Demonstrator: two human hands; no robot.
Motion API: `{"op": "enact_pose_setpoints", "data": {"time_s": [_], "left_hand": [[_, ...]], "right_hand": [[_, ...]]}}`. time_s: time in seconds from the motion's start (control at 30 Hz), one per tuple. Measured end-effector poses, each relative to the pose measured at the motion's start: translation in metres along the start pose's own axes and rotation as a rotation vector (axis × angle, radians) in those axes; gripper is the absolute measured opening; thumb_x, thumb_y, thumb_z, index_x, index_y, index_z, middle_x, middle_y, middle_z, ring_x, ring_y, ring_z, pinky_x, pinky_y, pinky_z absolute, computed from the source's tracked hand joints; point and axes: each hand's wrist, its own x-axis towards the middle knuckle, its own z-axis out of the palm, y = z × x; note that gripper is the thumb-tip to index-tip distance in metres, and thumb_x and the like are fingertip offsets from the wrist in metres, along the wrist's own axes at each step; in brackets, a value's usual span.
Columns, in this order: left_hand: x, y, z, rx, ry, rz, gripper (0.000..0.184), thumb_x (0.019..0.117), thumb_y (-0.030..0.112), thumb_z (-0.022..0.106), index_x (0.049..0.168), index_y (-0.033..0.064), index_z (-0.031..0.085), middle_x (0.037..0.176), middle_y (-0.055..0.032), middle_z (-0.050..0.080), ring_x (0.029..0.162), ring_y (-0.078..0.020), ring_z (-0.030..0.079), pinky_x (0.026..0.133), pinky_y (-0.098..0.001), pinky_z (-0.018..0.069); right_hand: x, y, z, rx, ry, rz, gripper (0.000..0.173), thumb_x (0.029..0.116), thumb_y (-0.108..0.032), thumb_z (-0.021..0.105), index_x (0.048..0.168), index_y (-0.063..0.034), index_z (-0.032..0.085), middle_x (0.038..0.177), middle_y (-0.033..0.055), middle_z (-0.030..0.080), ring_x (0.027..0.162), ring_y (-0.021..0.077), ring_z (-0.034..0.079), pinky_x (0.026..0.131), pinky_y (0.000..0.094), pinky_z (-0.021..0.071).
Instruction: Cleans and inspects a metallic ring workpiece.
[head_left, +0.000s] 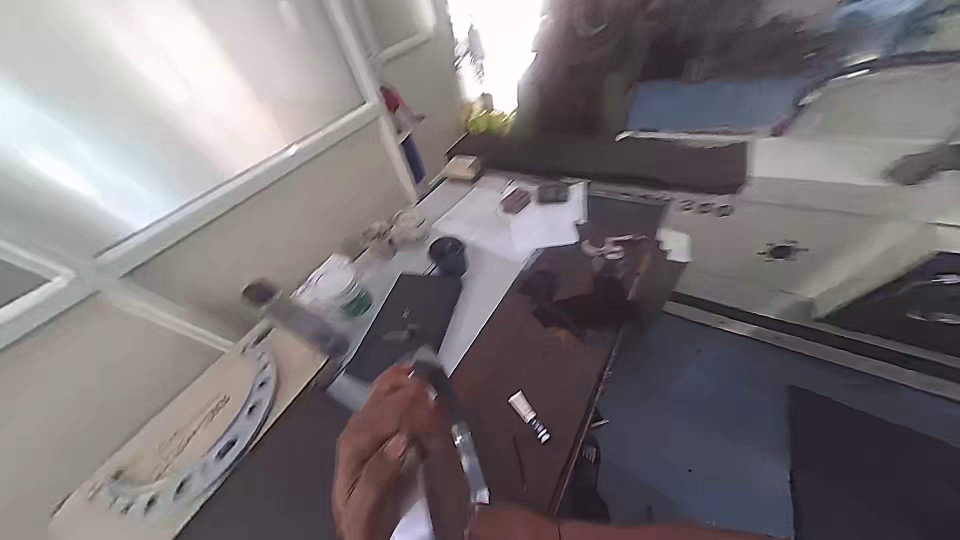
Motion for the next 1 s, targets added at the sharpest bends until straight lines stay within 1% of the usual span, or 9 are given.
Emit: {"op": "enact_pose_setpoints", "data": {"time_s": [0.07,0.17,0.33,0.4,0.47,0.57,0.67,0.87,1.0], "left_hand": [[0.000,0.001,0.004,-0.013,0.065,-0.013,0.046,0.1052,0.047,0.043,0.076,0.0208,0.067,0.080,0.0098,0.067,0.097,-0.0056,0.063,0.114,-0.0346,0.0342],[0.004,-0.004,0.009,-0.082,0.083,0.024,0.045,0.1058,0.043,0.044,0.074,0.0161,0.063,0.073,0.0074,0.063,0.086,-0.0034,0.062,0.108,-0.0331,0.0360],[0.001,-0.003,0.004,-0.169,0.038,0.028,0.045,0.1059,0.041,0.044,0.074,0.0145,0.063,0.073,0.0074,0.061,0.087,-0.0038,0.059,0.100,-0.0292,0.0390],[-0.001,0.000,0.000,-0.171,0.030,0.027,0.046,0.1061,0.042,0.043,0.074,0.0144,0.062,0.073,0.0070,0.061,0.087,-0.0044,0.060,0.099,-0.0291,0.0415],[-0.002,0.001,0.000,-0.185,0.030,0.033,0.047,0.1059,0.041,0.043,0.074,0.0133,0.063,0.073,0.0059,0.062,0.088,-0.0057,0.061,0.101,-0.0304,0.0406],[-0.002,0.000,0.007,-0.238,0.054,0.044,0.047,0.1059,0.041,0.045,0.074,0.0127,0.063,0.072,0.0063,0.062,0.088,-0.0050,0.060,0.101,-0.0301,0.0399],[-0.002,-0.002,0.009,-0.260,0.064,0.051,0.048,0.1063,0.040,0.043,0.074,0.0109,0.064,0.072,0.0044,0.064,0.089,-0.0068,0.062,0.103,-0.0317,0.0395],[-0.004,-0.003,0.004,-0.238,0.061,0.057,0.049,0.1071,0.038,0.042,0.073,0.0107,0.063,0.070,0.0032,0.063,0.086,-0.0082,0.062,0.106,-0.0337,0.0378],[-0.002,0.002,0.009,-0.221,0.061,0.056,0.050,0.1071,0.039,0.042,0.070,0.0102,0.061,0.068,0.0027,0.062,0.085,-0.0082,0.061,0.103,-0.0321,0.0370]], "right_hand": [[0.019,0.063,0.006,-0.236,0.085,-0.301,0.032,0.1028,-0.026,0.054,0.101,-0.0020,0.076,0.119,0.0159,0.073,0.130,0.0347,0.060,0.121,0.0533,0.0335],[0.065,0.086,-0.032,-0.673,0.131,-0.305,0.029,0.1023,-0.021,0.051,0.110,-0.0066,0.075,0.135,0.0119,0.068,0.139,0.0319,0.053,0.121,0.0531,0.0339],[0.117,0.082,-0.063,-0.974,0.548,-0.400,0.022,0.0999,-0.006,0.051,0.115,-0.0154,0.064,0.137,0.0090,0.065,0.135,0.0251,0.055,0.119,0.0445,0.0345],[0.121,0.081,-0.063,-0.949,0.645,-0.370,0.018,0.0983,-0.008,0.056,0.109,-0.0171,0.066,0.126,0.0096,0.068,0.125,0.0264,0.061,0.114,0.0441,0.0416],[0.114,0.087,-0.057,-0.901,0.692,-0.277,0.012,0.0951,-0.011,0.063,0.100,-0.0162,0.073,0.109,0.0115,0.070,0.107,0.0287,0.067,0.098,0.0431,0.0530],[0.091,0.082,-0.043,-0.760,0.609,-0.147,0.013,0.0920,-0.014,0.063,0.088,-0.0092,0.074,0.095,0.0139,0.071,0.090,0.0317,0.070,0.078,0.0453,0.0577],[0.057,0.070,-0.011,-0.619,0.495,-0.053,0.017,0.0918,-0.020,0.064,0.086,-0.0086,0.075,0.095,0.0113,0.071,0.091,0.0293,0.070,0.080,0.0439,0.0587],[0.002,0.022,0.010,-0.091,0.166,0.152,0.017,0.0959,-0.016,0.067,0.105,-0.0089,0.079,0.104,0.0138,0.070,0.101,0.0262,0.068,0.091,0.0393,0.0567],[0.017,0.051,-0.010,-0.220,0.294,0.240,0.018,0.0984,-0.016,0.063,0.105,-0.0060,0.076,0.106,0.0177,0.068,0.094,0.0296,0.069,0.083,0.0435,0.0598]]}}
